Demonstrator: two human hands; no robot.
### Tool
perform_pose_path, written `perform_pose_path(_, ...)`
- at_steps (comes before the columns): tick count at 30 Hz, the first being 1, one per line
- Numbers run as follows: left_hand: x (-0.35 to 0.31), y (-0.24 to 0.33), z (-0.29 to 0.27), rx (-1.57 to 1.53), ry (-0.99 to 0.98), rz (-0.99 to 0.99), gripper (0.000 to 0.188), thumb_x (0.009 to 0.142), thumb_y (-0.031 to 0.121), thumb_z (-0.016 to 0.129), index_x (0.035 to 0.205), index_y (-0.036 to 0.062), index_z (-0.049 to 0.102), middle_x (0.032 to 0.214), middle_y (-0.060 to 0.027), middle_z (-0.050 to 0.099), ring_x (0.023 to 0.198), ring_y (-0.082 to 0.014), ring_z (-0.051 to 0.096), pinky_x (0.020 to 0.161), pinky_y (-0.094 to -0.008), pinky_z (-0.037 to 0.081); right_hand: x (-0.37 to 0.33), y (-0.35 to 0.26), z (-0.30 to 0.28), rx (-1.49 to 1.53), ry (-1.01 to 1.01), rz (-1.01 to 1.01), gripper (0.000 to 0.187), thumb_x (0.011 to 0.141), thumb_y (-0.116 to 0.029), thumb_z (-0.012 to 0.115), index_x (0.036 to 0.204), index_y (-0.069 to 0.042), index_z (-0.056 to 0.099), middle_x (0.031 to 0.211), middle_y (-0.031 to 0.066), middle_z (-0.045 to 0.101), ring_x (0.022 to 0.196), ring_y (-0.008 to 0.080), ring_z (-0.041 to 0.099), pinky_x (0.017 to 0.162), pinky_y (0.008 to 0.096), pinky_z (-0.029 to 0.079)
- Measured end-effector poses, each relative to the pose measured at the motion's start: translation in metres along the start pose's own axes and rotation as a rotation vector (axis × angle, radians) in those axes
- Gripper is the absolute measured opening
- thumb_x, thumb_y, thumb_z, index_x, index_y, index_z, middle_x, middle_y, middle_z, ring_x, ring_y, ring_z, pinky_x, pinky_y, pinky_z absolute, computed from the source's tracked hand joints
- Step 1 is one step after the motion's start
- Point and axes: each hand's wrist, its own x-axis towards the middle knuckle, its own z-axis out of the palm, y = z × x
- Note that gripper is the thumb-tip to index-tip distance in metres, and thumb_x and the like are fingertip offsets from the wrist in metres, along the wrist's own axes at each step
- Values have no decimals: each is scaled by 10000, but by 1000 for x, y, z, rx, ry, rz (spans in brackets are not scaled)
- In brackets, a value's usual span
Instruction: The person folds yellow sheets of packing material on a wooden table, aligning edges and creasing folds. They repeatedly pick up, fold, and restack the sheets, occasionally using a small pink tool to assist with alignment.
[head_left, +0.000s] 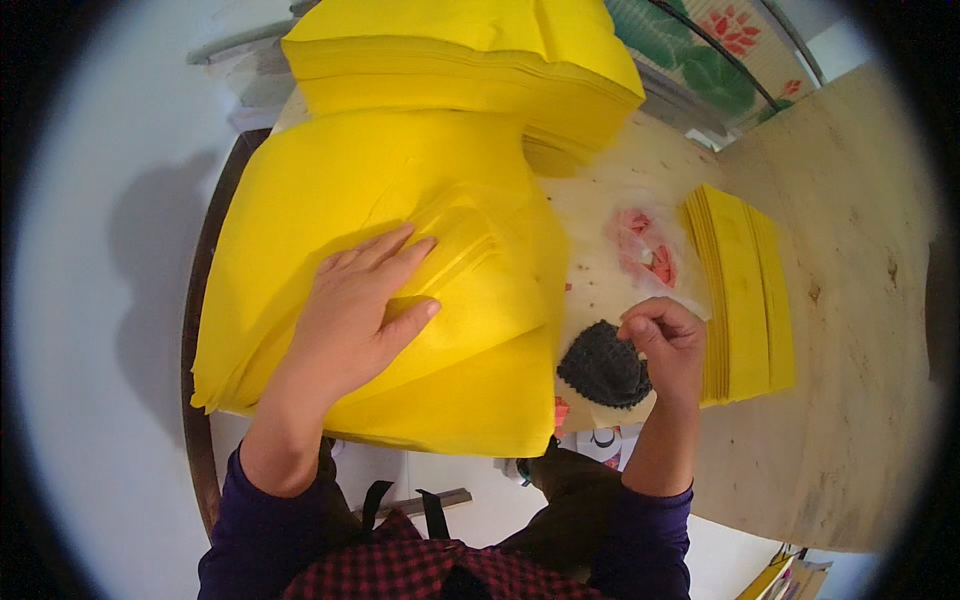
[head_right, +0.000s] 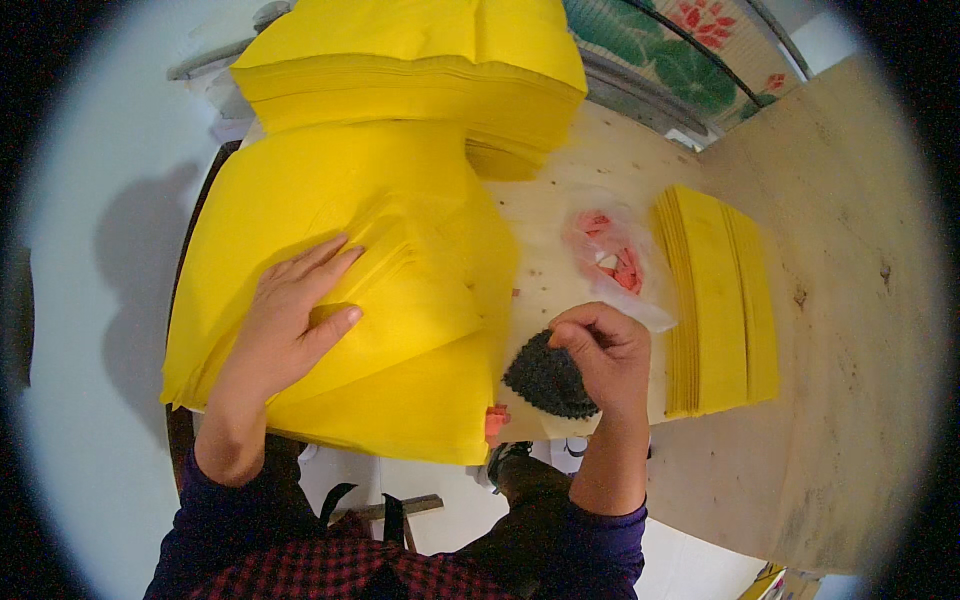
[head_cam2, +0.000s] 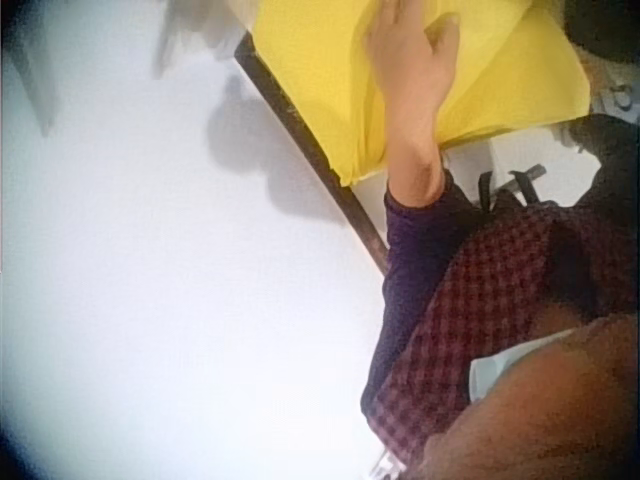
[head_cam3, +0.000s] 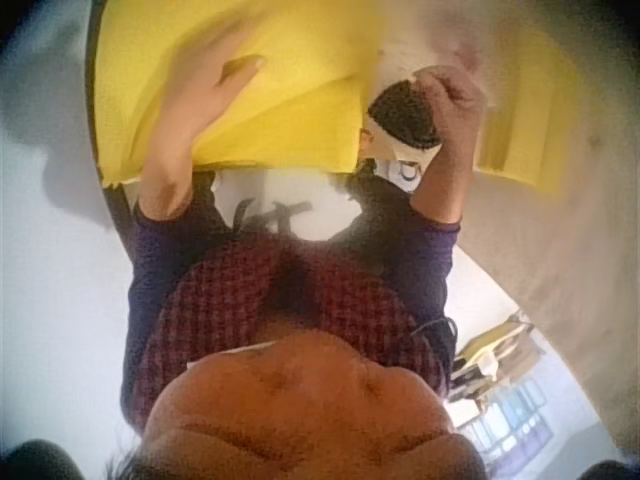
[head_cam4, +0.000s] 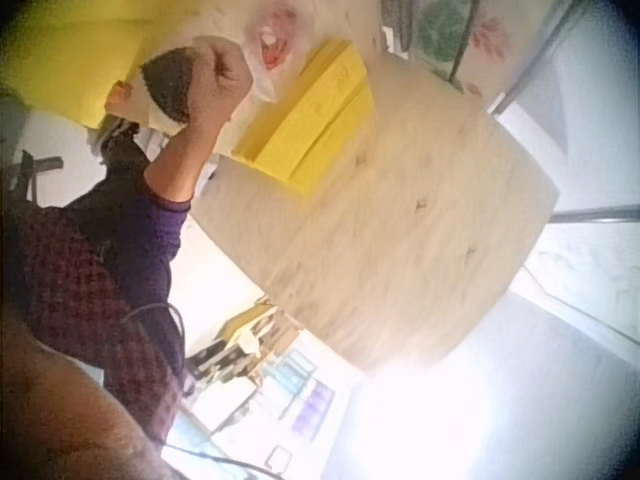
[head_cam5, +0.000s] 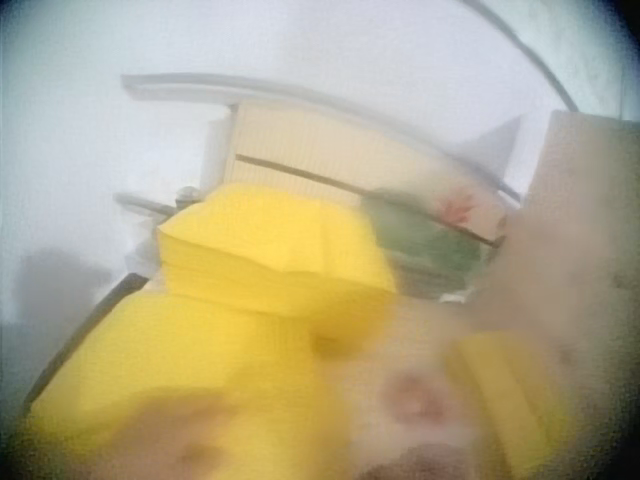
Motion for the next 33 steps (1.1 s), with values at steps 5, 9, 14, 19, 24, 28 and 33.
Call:
perform_pose_path(5,0,1,1,14,15,10,542,920,327,626,1391,69,550,1456,-200,509,1326,-385,477,1122,-485,321,5,8,-32,-251,442,69,90,935,-84,700,933,7,704,863,27,695,793,87,621,693,229,477)
perform_pose_path(9,1,1,1,25,6,-3,543,916,319,628,1390,68,547,1455,-202,509,1326,-385,475,1122,-482,322,27,9,-62,-599,387,-95,113,918,-63,662,1002,-4,711,886,67,716,812,135,647,734,279,510)
perform_pose_path(14,1,2,0,-1,3,-2,549,914,321,627,1395,71,540,1455,-205,506,1333,-379,471,1126,-487,318,76,33,-81,-951,190,93,180,887,-106,656,1012,10,715,935,185,719,889,303,696,802,377,535)
perform_pose_path(19,2,2,-3,13,-10,-5,556,916,339,619,1397,73,539,1454,-204,507,1342,-372,467,1125,-497,315,106,61,-81,-1283,-23,319,204,859,-178,653,957,-13,721,968,255,680,882,429,665,763,469,530)
perform_pose_path(24,2,3,-3,9,-13,-17,558,914,343,620,1397,74,541,1454,-204,507,1345,-373,466,1126,-499,313,114,88,-90,-1310,-34,193,247,827,-269,684,930,-48,722,941,231,683,889,426,665,741,502,528)
perform_pose_path(28,1,4,-4,22,-23,-13,565,909,330,624,1406,75,533,1464,-203,498,1346,-372,463,1127,-485,312,124,108,-99,-1414,27,225,283,804,-325,697,950,-84,722,931,200,697,901,405,678,743,503,534)
perform_pose_path(33,0,4,-5,10,-39,-24,592,902,315,632,1430,75,508,1489,-195,476,1355,-372,450,1131,-466,304,127,103,-97,-1499,-15,310,309,826,-344,705,1054,-140,749,1016,182,722,956,390,697,828,481,559)
